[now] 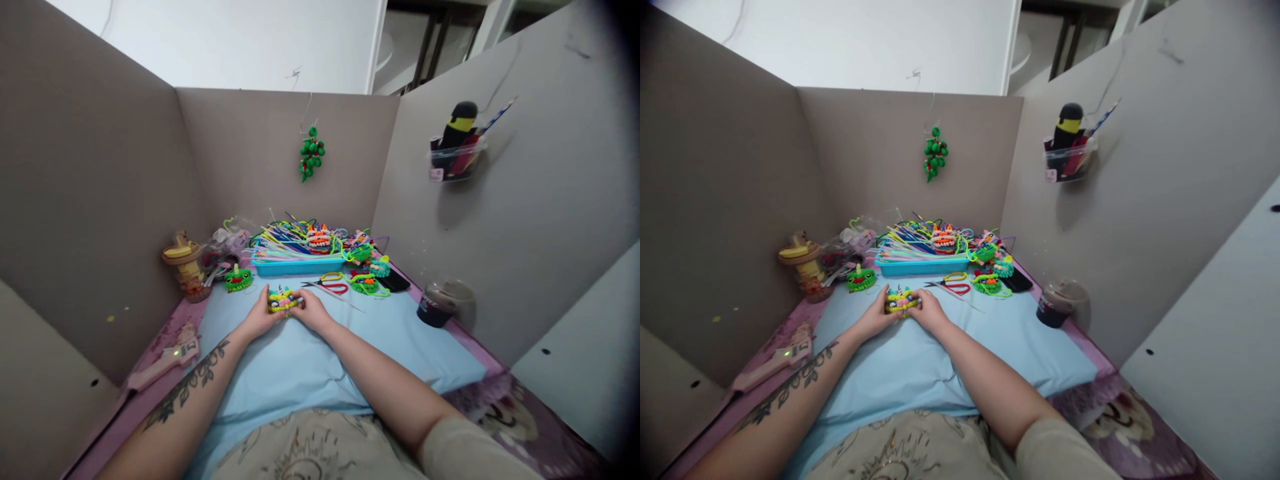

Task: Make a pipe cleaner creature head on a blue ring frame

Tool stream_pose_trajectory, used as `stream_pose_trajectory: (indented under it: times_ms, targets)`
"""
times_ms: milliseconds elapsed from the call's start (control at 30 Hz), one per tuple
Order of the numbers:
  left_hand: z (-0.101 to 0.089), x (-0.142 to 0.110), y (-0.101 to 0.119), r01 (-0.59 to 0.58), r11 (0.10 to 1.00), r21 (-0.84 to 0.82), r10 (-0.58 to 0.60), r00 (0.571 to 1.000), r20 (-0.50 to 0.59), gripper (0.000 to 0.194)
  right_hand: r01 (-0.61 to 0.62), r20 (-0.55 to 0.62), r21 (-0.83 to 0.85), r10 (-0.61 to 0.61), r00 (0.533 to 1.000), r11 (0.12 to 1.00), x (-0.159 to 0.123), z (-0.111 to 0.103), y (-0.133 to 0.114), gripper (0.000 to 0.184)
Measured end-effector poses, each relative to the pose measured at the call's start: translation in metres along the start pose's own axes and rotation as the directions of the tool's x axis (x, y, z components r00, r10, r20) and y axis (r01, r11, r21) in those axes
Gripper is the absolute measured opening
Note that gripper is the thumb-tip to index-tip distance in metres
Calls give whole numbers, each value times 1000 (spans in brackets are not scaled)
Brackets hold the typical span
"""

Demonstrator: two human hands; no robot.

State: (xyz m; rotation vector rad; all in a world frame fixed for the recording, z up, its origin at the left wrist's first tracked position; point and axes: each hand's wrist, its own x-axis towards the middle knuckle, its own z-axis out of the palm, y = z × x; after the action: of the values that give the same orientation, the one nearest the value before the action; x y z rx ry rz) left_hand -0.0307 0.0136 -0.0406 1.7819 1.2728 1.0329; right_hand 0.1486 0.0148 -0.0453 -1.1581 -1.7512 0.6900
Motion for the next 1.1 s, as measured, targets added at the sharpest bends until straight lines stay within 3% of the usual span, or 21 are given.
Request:
stream_pose_trajectory:
  times_ms: [300, 433, 533, 667, 800, 900, 967, 1033, 1100]
  targets:
    - [-2, 0, 2, -31, 998, 55, 30, 999, 30, 97, -26, -25, -36, 25, 999, 999, 1, 0, -6, 26]
    - [-8, 0, -3, -75, 996, 41, 71, 992, 102, 108, -13, 56, -28, 14, 998, 1000, 1, -7, -1, 46]
    - [-15, 0, -7, -143, 984, 105, 137, 989, 62, 118, 37, 97, -101, -27, 995, 994, 1, -14, 2, 65]
    - [-20, -2, -6, -142, 953, 268, 142, 990, 22, 122, 36, 134, -216, -7, 991, 976, 0, -16, 3, 76]
    - [-18, -3, -4, -131, 937, 323, 130, 991, 26, 116, 49, 188, -209, -9, 982, 977, -1, -12, 3, 80]
    - [-18, -2, -3, -144, 961, 235, 147, 989, 2, 112, 13, 188, -46, -4, 982, 999, 1, -10, 4, 77]
    - [-20, -2, 1, -172, 977, 122, 174, 985, -5, 107, -79, 180, 220, 39, 983, 972, 3, -11, 4, 73]
    - [-23, -2, 7, -210, 977, 21, 211, 977, -19, 101, -155, 156, 525, 85, 984, 837, 5, -13, 0, 68]
    - [-23, -3, 14, -251, 967, -35, 250, 968, -32, 98, -170, 133, 728, 106, 985, 664, 6, -14, -7, 62]
